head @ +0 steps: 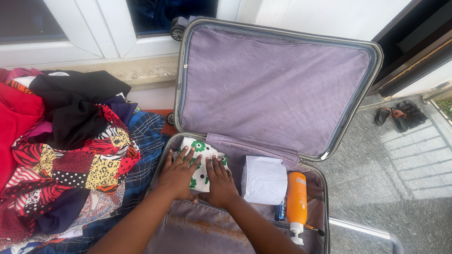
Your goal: The person places a bottle of lotion, a roll of paper, a tube of toothpaste, and a box of medication into a suitcase, and then folds a green patterned garment and a red garment into the suitcase.
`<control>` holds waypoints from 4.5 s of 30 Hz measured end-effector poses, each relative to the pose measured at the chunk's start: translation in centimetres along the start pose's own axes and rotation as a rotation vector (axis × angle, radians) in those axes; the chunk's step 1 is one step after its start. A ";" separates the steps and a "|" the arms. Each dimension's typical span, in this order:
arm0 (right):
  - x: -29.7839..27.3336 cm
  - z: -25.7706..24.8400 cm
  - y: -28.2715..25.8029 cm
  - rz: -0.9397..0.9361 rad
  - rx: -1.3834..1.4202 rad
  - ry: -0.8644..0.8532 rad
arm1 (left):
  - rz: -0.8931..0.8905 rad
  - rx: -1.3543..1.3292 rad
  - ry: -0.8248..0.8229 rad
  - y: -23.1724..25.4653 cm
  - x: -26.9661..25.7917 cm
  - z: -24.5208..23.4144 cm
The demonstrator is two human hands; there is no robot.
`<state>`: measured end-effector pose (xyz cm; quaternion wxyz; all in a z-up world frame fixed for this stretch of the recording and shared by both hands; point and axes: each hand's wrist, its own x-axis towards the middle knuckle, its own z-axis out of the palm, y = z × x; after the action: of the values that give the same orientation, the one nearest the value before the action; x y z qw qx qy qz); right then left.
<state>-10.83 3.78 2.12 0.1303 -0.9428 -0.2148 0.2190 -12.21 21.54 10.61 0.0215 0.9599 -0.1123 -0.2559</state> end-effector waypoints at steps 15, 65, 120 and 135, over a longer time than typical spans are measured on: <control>-12.5 -6.4 -1.6 -0.171 0.177 0.166 | -0.142 -0.125 0.215 7.2 -11.8 -1.3; 6.4 -10.0 -37.4 -0.453 1.571 0.168 | -0.017 -0.714 1.345 -18.8 -27.0 -3.6; -22.3 -9.6 13.0 -0.123 2.056 -0.013 | 0.044 -2.294 0.172 5.5 -6.5 -0.9; -22.5 -8.5 15.9 -0.051 2.072 0.276 | 0.320 -2.226 0.082 -0.3 -2.6 5.8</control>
<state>-19.56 -21.76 12.16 0.9028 -0.3816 0.0749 0.1836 -17.21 22.49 6.76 0.9027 0.3883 0.0575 -0.1763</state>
